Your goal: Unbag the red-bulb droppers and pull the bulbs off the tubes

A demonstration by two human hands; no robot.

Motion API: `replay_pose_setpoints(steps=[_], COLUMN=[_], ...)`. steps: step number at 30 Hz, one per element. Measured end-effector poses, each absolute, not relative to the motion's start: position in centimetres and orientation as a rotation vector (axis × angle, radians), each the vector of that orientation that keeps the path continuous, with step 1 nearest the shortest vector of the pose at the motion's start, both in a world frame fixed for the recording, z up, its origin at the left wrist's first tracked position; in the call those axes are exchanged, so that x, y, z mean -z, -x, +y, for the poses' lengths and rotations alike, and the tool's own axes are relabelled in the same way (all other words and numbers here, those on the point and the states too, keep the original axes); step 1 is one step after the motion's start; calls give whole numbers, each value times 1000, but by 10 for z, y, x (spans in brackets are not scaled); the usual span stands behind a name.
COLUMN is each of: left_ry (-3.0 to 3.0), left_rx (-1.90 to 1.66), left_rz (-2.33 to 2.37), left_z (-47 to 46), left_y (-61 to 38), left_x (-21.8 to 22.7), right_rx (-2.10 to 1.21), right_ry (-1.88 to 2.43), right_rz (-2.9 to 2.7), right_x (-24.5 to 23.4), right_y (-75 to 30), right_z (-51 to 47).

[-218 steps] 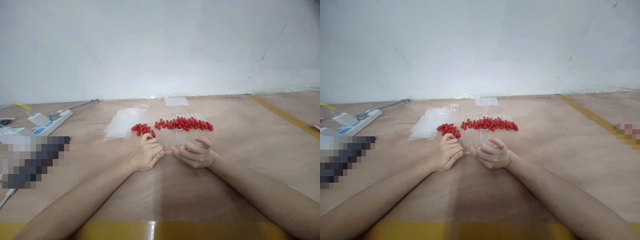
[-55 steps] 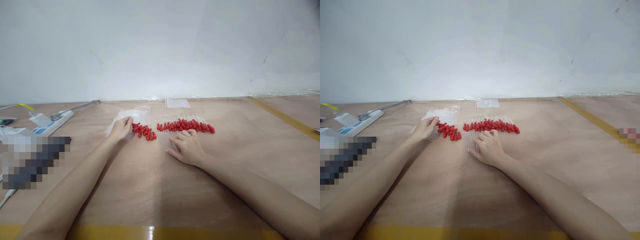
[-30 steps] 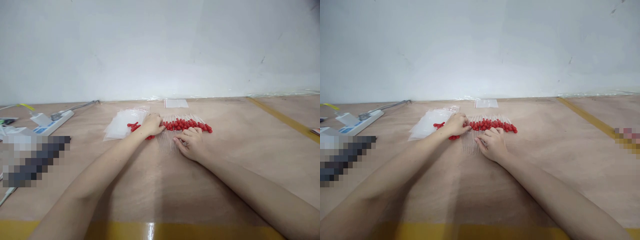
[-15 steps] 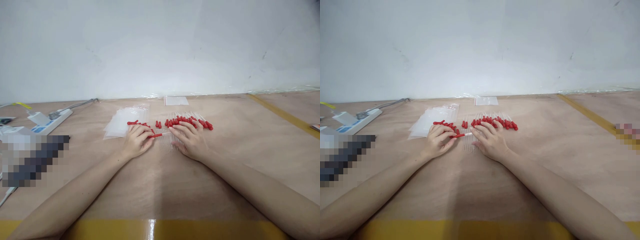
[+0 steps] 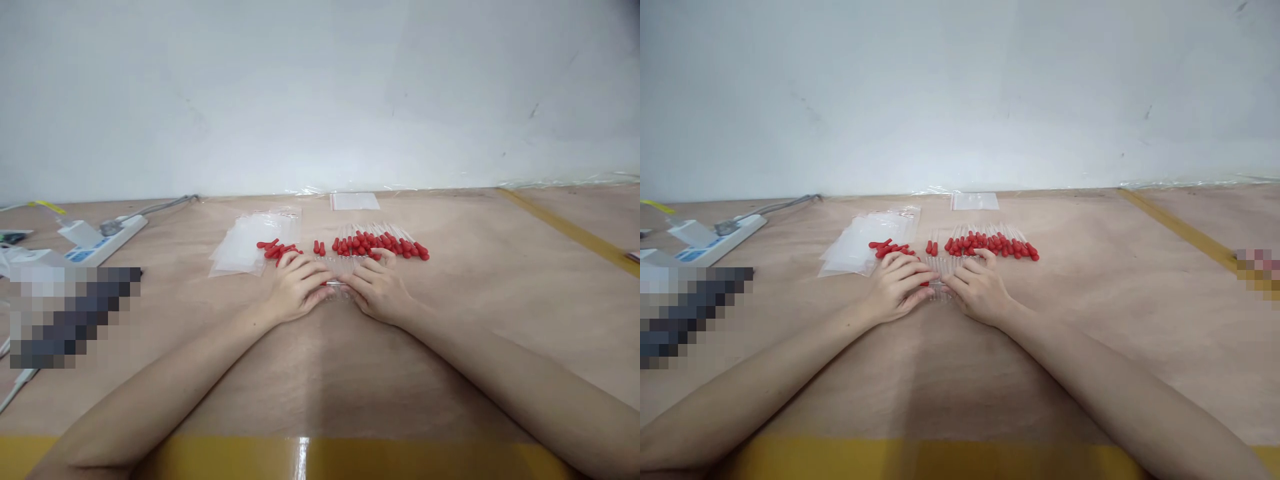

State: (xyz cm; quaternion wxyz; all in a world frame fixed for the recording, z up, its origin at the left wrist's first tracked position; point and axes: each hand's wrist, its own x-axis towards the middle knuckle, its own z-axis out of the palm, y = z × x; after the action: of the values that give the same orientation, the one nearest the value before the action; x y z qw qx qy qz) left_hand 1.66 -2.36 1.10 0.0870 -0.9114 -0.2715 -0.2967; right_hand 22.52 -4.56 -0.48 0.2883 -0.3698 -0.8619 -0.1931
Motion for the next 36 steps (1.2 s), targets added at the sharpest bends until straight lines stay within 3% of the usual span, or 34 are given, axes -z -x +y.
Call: replay_pose_setpoints(steps=[6,13,17,23,30,36], left_ry=[2720,2770,2801,2687,2559,2509], left_rx=[658,621,599,820,971,894], left_rz=[-766,-726,-737,-1187,-1625,-1772], left_z=[-28,-33,-26,-9,20,57], left_y=[-16,-14,1,34,39,46], left_x=[-12,-12,-13,-31,-40,-48], right_rx=[567,470,591,647,460,405], right_ry=[908,904,811,1200,1244,1241], right_rz=[-2328,-2402,-2383,-2060,-2126,-2161], right_x=[4,5,4,-1,-2,0], right_y=[-231,-236,-253,-273,-236,-223], right_z=[-51,-56,-57,-46,-35,-33])
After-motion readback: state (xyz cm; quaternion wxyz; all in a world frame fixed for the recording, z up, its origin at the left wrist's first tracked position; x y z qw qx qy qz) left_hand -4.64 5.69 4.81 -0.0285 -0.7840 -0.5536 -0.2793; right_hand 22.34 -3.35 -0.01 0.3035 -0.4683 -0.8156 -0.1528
